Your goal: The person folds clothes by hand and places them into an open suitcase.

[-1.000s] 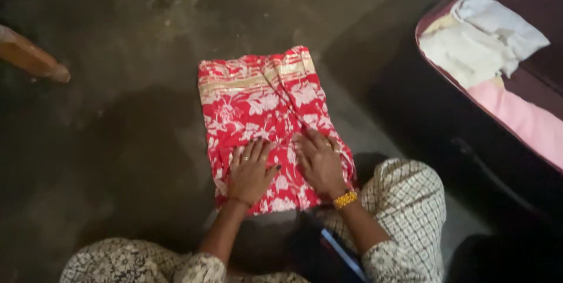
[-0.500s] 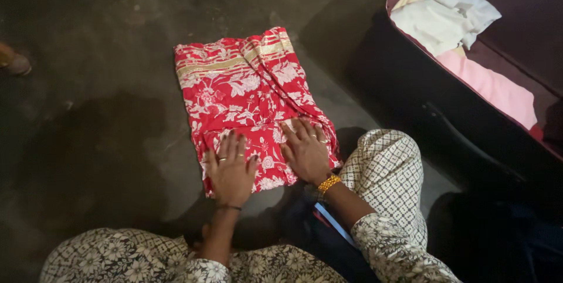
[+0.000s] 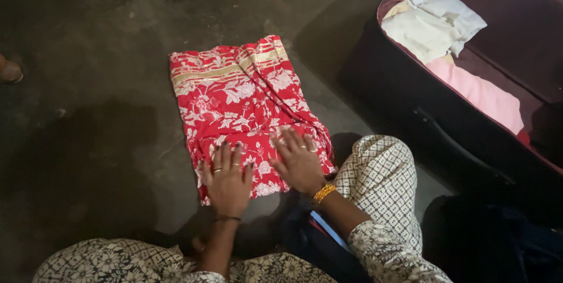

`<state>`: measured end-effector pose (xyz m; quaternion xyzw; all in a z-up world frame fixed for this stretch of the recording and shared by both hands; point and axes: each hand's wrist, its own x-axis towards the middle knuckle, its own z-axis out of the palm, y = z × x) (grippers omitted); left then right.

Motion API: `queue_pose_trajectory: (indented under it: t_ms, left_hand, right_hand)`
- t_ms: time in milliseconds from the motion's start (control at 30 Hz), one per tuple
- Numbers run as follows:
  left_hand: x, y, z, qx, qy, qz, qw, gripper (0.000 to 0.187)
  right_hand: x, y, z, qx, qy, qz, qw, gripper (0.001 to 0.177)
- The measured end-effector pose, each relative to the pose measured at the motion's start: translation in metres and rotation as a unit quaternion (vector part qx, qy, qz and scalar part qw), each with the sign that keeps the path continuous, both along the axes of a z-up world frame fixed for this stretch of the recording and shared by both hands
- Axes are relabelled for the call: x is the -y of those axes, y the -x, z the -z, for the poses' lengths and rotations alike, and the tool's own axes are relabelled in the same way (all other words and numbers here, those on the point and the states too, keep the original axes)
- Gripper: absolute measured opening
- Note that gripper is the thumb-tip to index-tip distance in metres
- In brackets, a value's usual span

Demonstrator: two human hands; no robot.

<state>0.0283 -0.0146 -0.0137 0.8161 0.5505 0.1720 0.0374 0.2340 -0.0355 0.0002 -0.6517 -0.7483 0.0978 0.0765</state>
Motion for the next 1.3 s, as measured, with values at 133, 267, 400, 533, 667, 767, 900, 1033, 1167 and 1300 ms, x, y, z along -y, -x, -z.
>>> queue_pose_trajectory:
  t_ms: [133, 267, 400, 533, 667, 767, 900, 1033, 1167, 1300]
  left_hand:
    - [-0.005, 0.013, 0.006, 0.029, 0.0, -0.075, 0.997, 0.063]
    - [-0.005, 0.013, 0.015, 0.047, 0.009, -0.099, 0.994, 0.067]
    - [-0.009, 0.012, 0.015, 0.04, 0.007, -0.103, 0.994, 0.068]
    - [-0.009, 0.004, 0.013, 0.034, 0.069, -0.124, 0.989, 0.07]
    - [-0.012, -0.001, 0.015, 0.03, 0.078, -0.146, 0.986, 0.073]
    - [-0.01, -0.003, 0.019, 0.072, 0.041, -0.153, 0.985, 0.075]
    - [-0.005, 0.008, 0.01, 0.098, 0.022, -0.155, 0.983, 0.076]
    - [-0.008, 0.003, -0.008, 0.063, -0.031, -0.123, 0.99, 0.068]
    - [-0.001, -0.014, -0.007, 0.084, -0.02, 0.048, 0.995, 0.058]
    - [0.002, -0.019, -0.006, 0.006, -0.03, 0.046, 0.999, 0.058]
  right_hand:
    - [-0.004, -0.013, -0.006, -0.009, 0.012, 0.119, 0.993, 0.067]
    - [-0.001, -0.011, -0.012, -0.051, 0.004, 0.134, 0.99, 0.06]
    - [0.0, -0.004, -0.005, -0.024, -0.036, 0.037, 0.998, 0.064]
    - [-0.002, -0.003, 0.001, -0.047, -0.027, 0.079, 0.995, 0.061]
    - [-0.007, -0.003, 0.002, -0.053, -0.054, 0.119, 0.99, 0.062]
    - [-0.004, -0.008, 0.004, -0.022, -0.056, 0.198, 0.978, 0.065]
    - [-0.008, -0.02, 0.006, 0.005, -0.08, 0.261, 0.962, 0.066]
    - [-0.001, -0.01, -0.005, -0.086, -0.114, 0.161, 0.977, 0.062]
    - [0.005, 0.004, -0.001, -0.115, -0.09, 0.031, 0.989, 0.064]
    - [-0.007, 0.008, 0.008, -0.059, -0.047, 0.055, 0.996, 0.059]
